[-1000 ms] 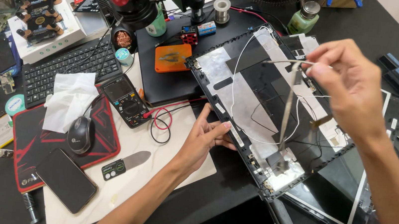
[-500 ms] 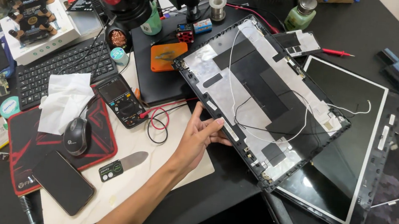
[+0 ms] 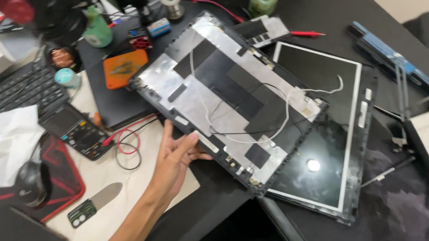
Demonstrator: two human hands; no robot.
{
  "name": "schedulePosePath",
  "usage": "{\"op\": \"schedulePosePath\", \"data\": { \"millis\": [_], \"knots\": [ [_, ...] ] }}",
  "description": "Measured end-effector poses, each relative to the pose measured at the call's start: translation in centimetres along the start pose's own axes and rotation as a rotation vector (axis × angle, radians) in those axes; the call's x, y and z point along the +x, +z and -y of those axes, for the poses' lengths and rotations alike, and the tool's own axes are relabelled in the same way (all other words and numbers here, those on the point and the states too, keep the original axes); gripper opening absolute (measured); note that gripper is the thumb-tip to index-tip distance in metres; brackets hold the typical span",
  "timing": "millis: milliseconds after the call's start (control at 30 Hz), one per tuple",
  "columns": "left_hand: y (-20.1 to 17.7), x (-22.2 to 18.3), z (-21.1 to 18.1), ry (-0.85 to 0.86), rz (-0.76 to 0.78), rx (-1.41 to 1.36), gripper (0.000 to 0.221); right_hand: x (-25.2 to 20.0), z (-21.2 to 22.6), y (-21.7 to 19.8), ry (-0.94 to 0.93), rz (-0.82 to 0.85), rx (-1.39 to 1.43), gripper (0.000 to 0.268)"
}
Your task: Removing screws and internal components to disassemble a laptop for repair.
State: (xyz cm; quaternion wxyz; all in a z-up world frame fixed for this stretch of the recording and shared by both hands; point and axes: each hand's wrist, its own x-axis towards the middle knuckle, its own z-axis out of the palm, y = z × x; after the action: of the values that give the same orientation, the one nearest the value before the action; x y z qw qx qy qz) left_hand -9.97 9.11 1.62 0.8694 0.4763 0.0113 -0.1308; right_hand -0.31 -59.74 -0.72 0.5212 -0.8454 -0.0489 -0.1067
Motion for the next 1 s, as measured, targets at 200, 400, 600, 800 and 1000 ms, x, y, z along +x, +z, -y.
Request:
{"op": "schedulePosePath", "data": {
  "millis": [200,400,600,800,1000],
  "knots": [
    [1.6,-0.2,0.5,-0.013,-0.011,0.049,0.084,-4.9,16.9,9.4,0.154,-0.19,0.091,0.036],
    [2.7,-0.2,1.3,-0.021,-0.01,0.057,0.085,-8.2,18.0,12.8,-0.032,-0.084,-0.8,0.021],
    [3.5,-0.2,1.2,-0.048,-0.017,0.053,0.086,-13.2,22.3,13.3,0.035,-0.166,-0.82,0.023],
    [3.8,-0.1,2.6,-0.056,0.009,0.044,0.08,-19.6,20.4,14.5,0.194,-0.032,-0.662,0.027],
    [5.0,-0.7,4.7,-0.151,0.062,-0.016,0.072,-24.0,18.8,12.4,0.169,-0.259,-0.7,0.021]
  ]
}}
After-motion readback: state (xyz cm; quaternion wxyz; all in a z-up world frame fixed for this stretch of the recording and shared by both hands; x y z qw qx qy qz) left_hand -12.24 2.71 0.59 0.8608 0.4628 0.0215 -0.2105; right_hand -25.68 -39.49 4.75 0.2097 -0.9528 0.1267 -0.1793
